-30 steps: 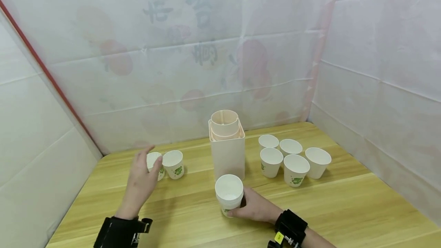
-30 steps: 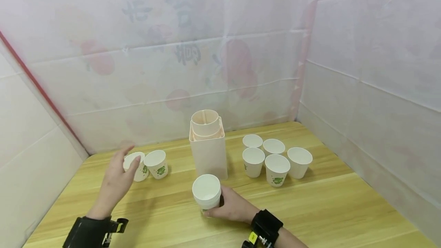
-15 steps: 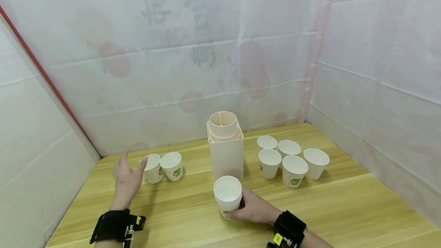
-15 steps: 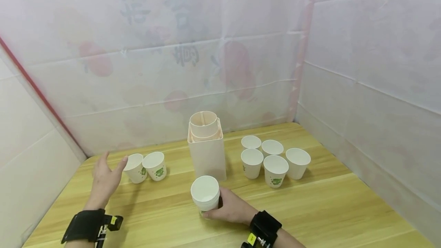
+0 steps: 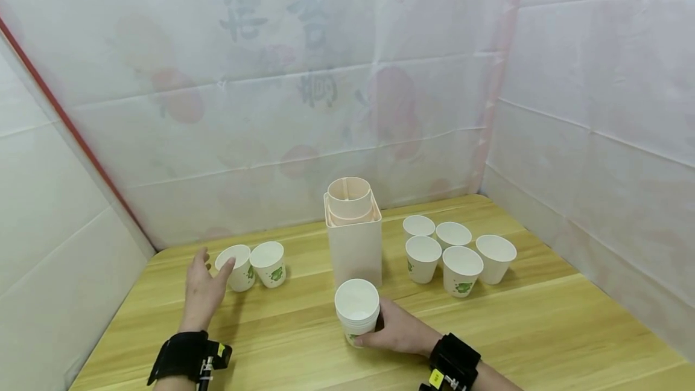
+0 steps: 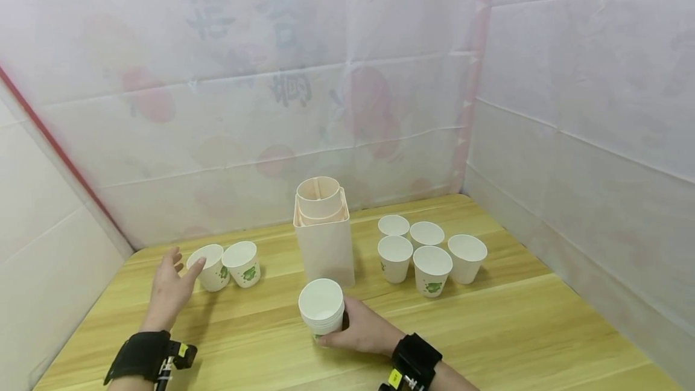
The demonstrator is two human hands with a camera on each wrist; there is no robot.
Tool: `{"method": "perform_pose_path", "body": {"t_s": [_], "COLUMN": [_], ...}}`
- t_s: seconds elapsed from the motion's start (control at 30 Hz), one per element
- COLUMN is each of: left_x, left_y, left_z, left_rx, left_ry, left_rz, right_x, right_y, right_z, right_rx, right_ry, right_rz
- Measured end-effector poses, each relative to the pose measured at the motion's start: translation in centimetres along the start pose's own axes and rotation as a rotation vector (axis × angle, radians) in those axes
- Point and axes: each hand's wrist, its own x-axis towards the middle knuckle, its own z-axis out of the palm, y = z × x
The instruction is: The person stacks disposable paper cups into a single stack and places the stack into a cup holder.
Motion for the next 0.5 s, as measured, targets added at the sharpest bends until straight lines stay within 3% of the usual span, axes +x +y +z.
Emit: {"method": "perform_pose_path", "body": {"t_s": [0.5], "left_x": [0.31], "left_y": [-0.14], "left_z": [1.00], "left_rx": [-0.040], "left_ry": [-0.013], "left_rz": [-0.018], "right_x": [0.03], "right_y": [0.27], "right_z": [0.01], "right_rx": [-0.016], "right_ry": [0.001], "right_rz": [-0.002]}}
